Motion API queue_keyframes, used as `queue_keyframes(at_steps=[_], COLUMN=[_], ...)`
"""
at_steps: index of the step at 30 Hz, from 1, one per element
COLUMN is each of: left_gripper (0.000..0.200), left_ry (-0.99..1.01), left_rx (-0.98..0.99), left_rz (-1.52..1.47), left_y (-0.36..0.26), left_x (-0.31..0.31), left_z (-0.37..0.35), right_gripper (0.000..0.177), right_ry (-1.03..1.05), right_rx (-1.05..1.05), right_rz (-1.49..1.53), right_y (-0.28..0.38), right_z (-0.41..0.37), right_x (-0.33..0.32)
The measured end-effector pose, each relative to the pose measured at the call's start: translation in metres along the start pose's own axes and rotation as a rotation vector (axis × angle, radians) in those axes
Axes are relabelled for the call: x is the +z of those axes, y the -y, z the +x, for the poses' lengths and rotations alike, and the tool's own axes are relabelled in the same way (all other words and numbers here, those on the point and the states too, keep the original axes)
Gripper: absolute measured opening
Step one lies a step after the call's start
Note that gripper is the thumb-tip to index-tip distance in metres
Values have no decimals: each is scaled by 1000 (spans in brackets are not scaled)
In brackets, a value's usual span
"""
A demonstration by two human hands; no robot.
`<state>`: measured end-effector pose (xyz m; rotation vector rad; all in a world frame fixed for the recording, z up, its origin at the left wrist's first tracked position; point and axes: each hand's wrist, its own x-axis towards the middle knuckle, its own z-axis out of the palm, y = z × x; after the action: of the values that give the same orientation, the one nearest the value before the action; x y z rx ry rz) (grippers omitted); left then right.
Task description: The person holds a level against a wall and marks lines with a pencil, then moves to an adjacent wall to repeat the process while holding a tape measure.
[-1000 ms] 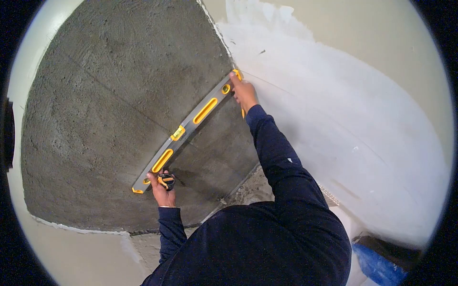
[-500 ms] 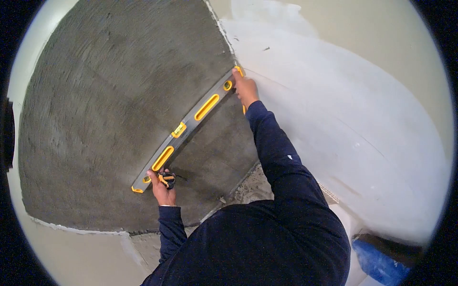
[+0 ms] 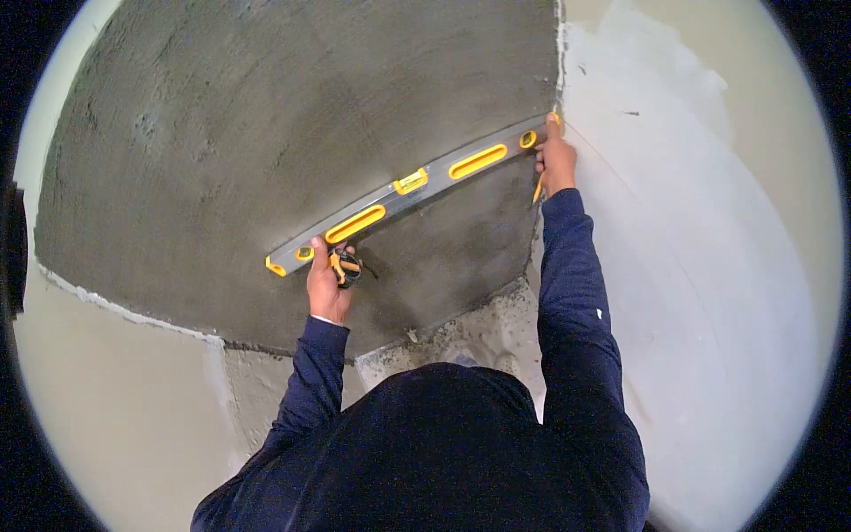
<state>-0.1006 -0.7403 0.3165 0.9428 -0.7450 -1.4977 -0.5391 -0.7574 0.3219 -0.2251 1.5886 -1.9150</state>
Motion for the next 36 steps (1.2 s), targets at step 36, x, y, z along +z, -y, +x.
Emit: queue_keyframes(at_steps=[36], left_gripper=[39], left_ry=[105], left_rx=[118], left_rz=[23], left_y=[28], left_x=[-13], left_z=[14], right_gripper=[62], right_ry=[36], right_rx=[-12], right_rz=[-19], right_y=[3], right_z=[2], right_x=[-1])
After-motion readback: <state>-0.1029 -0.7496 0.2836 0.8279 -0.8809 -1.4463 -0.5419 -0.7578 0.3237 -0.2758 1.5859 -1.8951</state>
